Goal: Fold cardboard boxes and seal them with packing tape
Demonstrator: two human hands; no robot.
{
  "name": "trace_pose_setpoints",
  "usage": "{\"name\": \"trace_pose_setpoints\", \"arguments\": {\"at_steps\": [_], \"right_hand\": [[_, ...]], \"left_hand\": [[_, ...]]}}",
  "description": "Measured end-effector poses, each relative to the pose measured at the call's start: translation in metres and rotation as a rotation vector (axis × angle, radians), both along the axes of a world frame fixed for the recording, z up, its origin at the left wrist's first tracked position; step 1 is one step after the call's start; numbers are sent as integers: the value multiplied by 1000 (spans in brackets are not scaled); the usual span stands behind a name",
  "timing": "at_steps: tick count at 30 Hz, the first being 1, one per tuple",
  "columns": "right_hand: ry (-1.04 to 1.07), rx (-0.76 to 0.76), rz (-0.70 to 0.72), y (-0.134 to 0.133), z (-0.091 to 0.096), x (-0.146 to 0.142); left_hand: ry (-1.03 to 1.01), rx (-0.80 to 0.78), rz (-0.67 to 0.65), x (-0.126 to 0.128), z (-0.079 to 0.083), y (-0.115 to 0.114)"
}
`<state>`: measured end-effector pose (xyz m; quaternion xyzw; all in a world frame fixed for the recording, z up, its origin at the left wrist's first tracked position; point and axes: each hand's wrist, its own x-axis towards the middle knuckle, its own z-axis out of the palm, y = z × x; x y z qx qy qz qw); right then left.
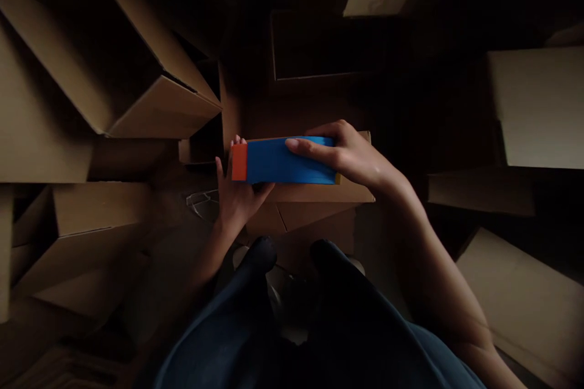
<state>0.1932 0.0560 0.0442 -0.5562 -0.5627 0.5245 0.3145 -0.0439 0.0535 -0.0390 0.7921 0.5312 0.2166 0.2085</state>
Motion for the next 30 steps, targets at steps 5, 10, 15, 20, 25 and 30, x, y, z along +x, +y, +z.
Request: {"name": "trace_pose_setpoints", "arguments": {"at_steps": [5, 10, 15, 20, 25, 30], "right_hand": [[42, -42, -40, 0, -5, -5], [45, -120, -44, -3, -1, -5], [45, -136, -50, -2, -2, -5], [70, -139, -41, -1, -3, -5], [63, -107, -33, -1, -3, -7], [54, -106, -38, 1, -5, -9]], "left_hand": [[102, 50, -2, -3, -6, 1], [86, 76, -22, -6, -10, 3], [124, 135, -55, -5, -11, 4], [133, 161, -85, -4, -10, 4], [183, 175, -110, -4, -9, 2], [187, 215, -112, -1, -9, 2]]}}
